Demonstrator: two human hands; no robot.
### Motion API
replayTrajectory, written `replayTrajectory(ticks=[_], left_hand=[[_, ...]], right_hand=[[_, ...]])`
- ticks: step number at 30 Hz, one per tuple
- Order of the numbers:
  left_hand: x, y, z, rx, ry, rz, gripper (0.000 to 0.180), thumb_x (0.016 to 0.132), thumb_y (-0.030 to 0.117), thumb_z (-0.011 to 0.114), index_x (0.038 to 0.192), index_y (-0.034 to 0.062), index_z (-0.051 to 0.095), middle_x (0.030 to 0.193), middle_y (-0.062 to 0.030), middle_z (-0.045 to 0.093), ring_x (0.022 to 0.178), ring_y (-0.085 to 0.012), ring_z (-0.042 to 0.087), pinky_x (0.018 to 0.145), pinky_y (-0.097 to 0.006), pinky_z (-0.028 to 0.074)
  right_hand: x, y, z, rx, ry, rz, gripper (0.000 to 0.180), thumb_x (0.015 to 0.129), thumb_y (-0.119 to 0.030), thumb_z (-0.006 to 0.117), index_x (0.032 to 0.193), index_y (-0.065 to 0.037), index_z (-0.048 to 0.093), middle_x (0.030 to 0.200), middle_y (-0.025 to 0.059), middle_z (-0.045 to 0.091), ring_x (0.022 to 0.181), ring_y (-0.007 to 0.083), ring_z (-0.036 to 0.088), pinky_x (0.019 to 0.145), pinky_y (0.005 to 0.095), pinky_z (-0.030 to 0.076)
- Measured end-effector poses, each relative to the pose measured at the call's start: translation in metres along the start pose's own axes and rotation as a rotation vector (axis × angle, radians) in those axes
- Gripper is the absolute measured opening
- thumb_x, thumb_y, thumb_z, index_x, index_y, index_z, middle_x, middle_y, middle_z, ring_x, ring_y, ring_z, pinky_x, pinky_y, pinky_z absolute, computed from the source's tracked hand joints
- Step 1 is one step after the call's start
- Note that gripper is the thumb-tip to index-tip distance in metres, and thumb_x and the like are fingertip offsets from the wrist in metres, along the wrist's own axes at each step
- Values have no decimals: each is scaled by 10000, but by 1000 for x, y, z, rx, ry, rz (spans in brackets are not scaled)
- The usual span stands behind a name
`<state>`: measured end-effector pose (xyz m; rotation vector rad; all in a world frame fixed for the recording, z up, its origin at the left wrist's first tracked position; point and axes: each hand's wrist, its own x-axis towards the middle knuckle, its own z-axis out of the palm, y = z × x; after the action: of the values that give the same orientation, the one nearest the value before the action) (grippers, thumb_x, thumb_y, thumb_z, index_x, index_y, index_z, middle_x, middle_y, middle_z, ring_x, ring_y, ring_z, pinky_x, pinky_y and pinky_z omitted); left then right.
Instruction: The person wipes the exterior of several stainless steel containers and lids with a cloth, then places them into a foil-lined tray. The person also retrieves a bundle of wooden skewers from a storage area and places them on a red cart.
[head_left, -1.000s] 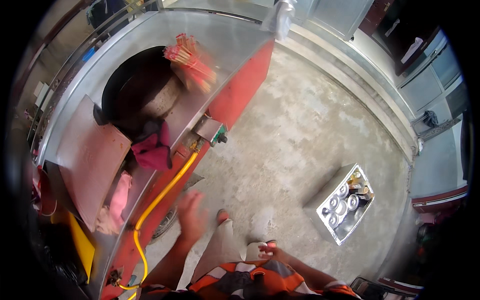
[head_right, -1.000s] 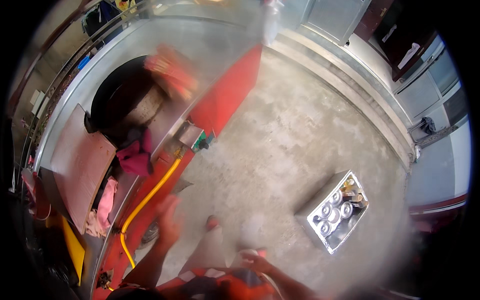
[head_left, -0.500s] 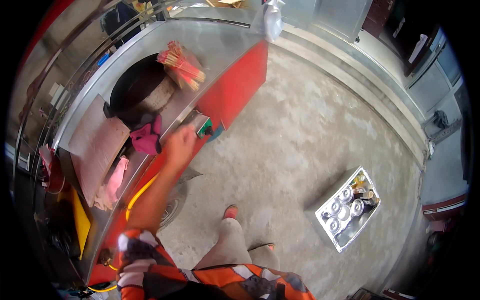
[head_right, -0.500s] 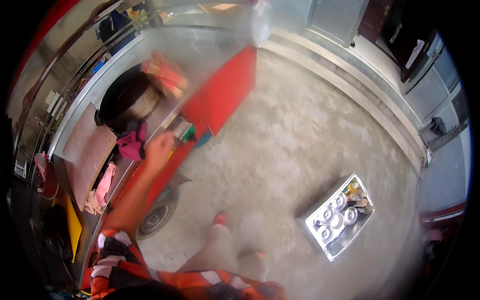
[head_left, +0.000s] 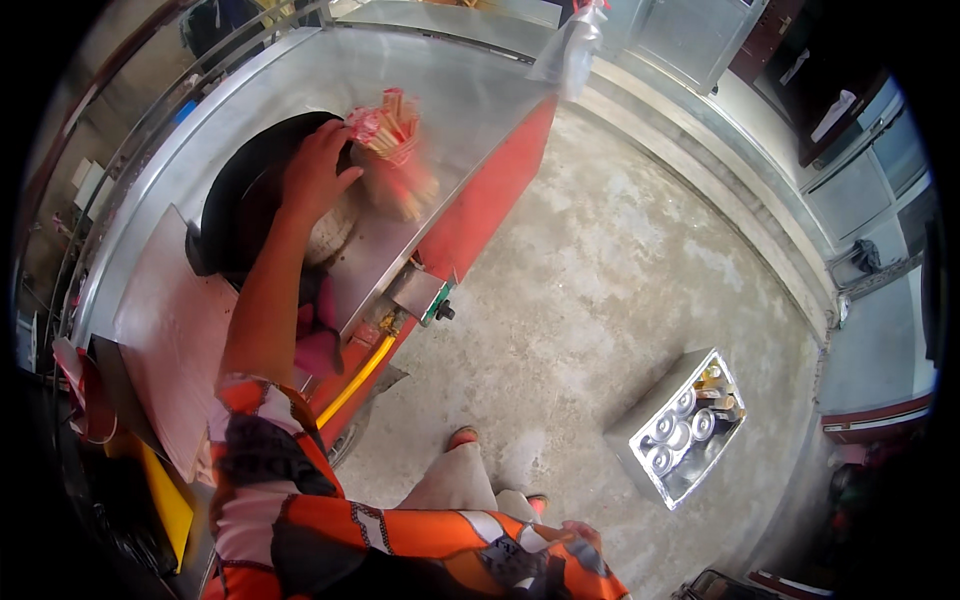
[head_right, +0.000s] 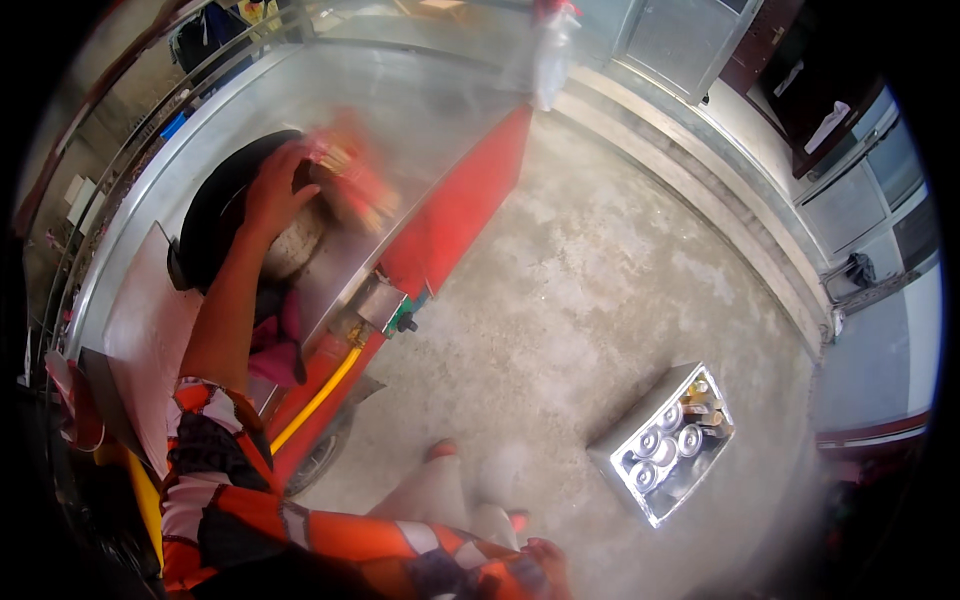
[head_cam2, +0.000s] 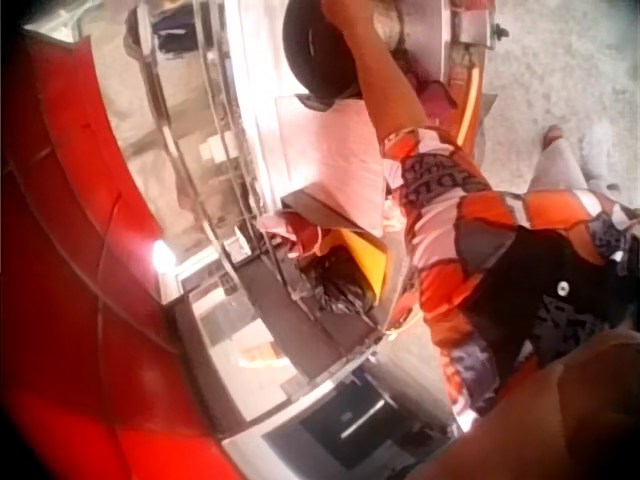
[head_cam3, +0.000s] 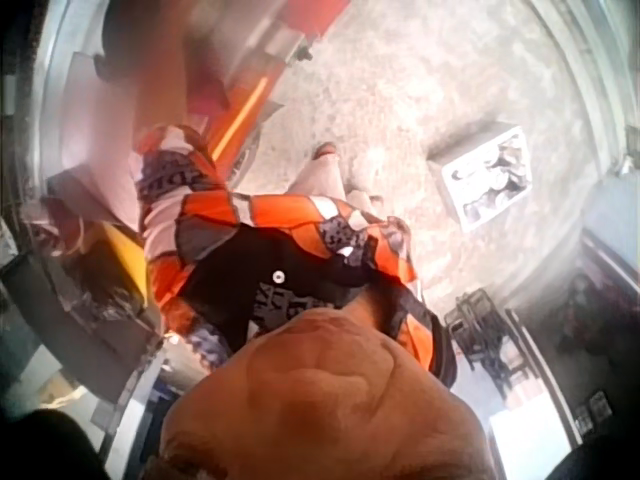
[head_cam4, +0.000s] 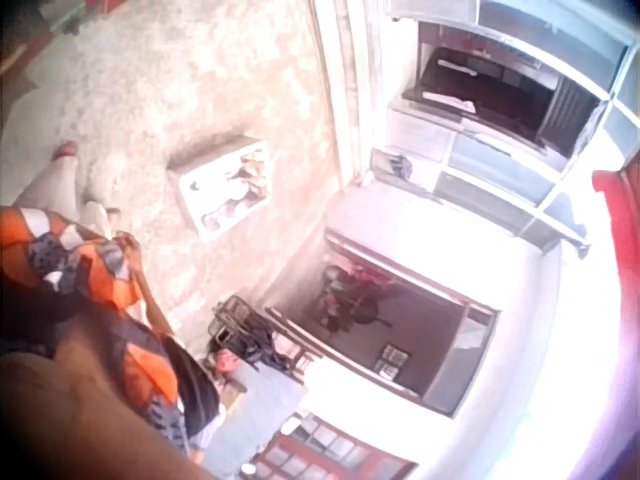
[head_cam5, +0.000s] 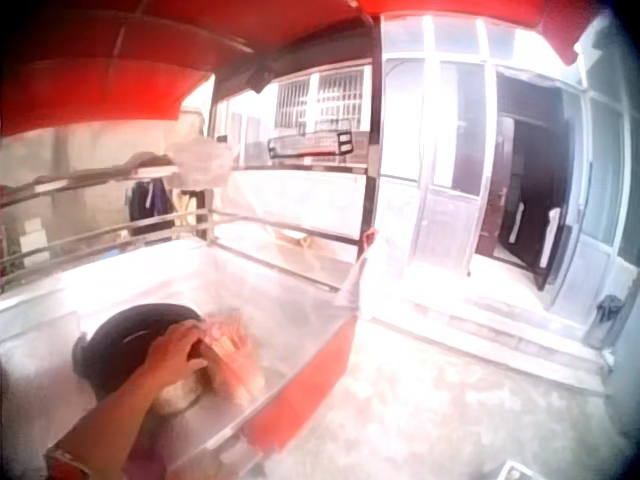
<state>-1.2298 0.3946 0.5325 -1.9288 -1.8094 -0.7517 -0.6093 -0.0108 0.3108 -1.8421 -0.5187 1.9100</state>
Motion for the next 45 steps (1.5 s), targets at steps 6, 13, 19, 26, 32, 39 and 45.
replayTrajectory(ticks=[6, 13, 19, 26, 32, 39, 45], left_hand=[[34, 24, 0, -95, -147, 149, 461, 628, 245, 708, 1039, 116, 542, 1055, -54, 543, 993, -254, 506, 805, -370, 446], [51, 40, 24, -403, -141, 212, 319, 665, 182, 651, 971, 127, 579, 930, -63, 584, 906, -267, 534, 743, -379, 452], [65, 34, 49, -356, -227, 225, 214, 705, 146, 602, 918, 171, 609, 884, -76, 595, 850, -273, 560, 718, -385, 449], [97, 45, 51, -142, -286, 231, 154, 722, 226, 581, 861, 171, 615, 847, -92, 613, 800, -290, 585, 681, -384, 456], [121, 60, 28, -283, -364, -68, 196, 714, 224, 577, 885, 130, 606, 847, -106, 622, 814, -300, 588, 711, -379, 461], [151, 22, 38, -431, -299, 200, 199, 709, 230, 599, 803, 55, 591, 720, -105, 588, 662, -231, 566, 627, -334, 451], [158, 53, -27, -855, -593, -86, 185, 793, 243, 563, 769, 60, 579, 617, 14, 498, 533, -66, 445, 491, -210, 359]], right_hand=[[-3, -52, 43, -113, 43, -54, 184, 847, -146, 532, 956, -3, 574, 791, 88, 631, 739, 159, 615, 660, 264, 495], [-4, -71, 57, -133, 73, -29, 163, 837, -115, 554, 947, 3, 579, 793, 92, 634, 712, 165, 624, 626, 233, 492], [-6, -66, 50, -64, 22, -81, 154, 811, -58, 592, 933, 35, 580, 795, 99, 632, 723, 169, 625, 636, 244, 499], [-1, -60, 46, -77, 69, -116, 159, 802, -56, 606, 925, 40, 583, 787, 100, 626, 708, 170, 618, 656, 252, 504], [-38, -71, 74, -40, 101, -97, 179, 831, -97, 535, 923, 54, 566, 759, 98, 609, 627, 149, 589, 541, 248, 491], [-49, -66, 93, 290, -86, 99, 301, 844, -206, 460, 948, 65, 540, 725, 75, 566, 528, 128, 495, 466, 230, 419], [-38, -71, 93, 1078, -651, 731, 386, 853, -280, 414, 971, 70, 527, 718, 66, 547, 487, 125, 459, 441, 231, 395]])
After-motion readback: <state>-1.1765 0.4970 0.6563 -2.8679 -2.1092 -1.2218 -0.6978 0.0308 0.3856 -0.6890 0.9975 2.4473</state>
